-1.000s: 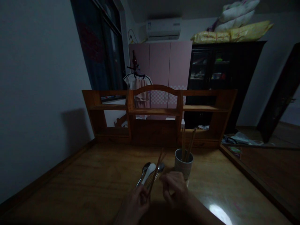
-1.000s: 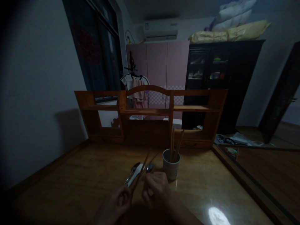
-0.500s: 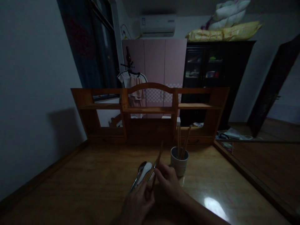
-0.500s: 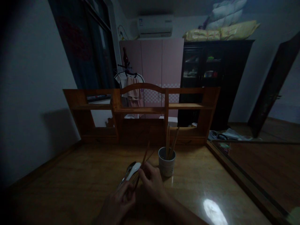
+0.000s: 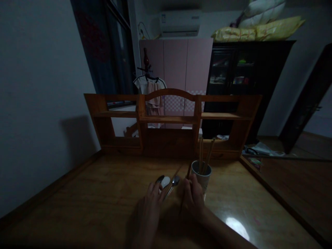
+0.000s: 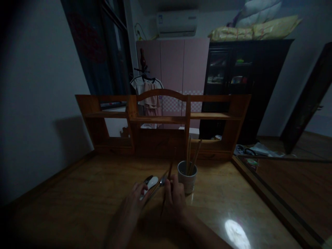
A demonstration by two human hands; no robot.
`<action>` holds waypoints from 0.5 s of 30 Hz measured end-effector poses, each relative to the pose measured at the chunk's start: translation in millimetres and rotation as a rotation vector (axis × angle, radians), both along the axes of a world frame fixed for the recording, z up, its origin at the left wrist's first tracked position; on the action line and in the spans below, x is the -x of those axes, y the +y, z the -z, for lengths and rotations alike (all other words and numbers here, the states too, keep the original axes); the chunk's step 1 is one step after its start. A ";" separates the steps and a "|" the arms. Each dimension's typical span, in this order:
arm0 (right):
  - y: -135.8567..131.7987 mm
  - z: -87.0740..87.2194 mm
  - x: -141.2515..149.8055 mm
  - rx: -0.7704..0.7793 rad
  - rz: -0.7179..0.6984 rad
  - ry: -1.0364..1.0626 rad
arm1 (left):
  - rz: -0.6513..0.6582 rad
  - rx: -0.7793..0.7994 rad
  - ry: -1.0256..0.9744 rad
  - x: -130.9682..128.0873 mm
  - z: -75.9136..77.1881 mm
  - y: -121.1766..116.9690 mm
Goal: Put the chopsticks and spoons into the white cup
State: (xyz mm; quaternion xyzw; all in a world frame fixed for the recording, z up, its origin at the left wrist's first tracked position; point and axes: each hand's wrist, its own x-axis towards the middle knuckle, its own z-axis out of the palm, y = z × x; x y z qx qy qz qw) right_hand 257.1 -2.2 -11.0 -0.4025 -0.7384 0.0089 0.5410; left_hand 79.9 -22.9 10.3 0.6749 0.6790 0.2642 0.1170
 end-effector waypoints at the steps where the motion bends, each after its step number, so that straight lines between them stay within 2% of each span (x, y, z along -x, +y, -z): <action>1: -1.3 -1.9 1.3 0.016 0.014 0.014 | 0.002 -0.002 0.006 -0.1 1.6 2.3; 4: -6.2 -7.9 4.7 0.049 0.018 -0.019 | 0.002 0.007 0.064 0.3 8.5 7.1; 8: -10.5 -14.4 7.0 0.020 -0.016 -0.100 | 0.011 0.031 0.098 0.2 15.5 10.6; 15: -9.4 -16.3 8.4 0.108 -0.077 -0.172 | 0.008 0.112 0.076 -1.7 7.9 7.8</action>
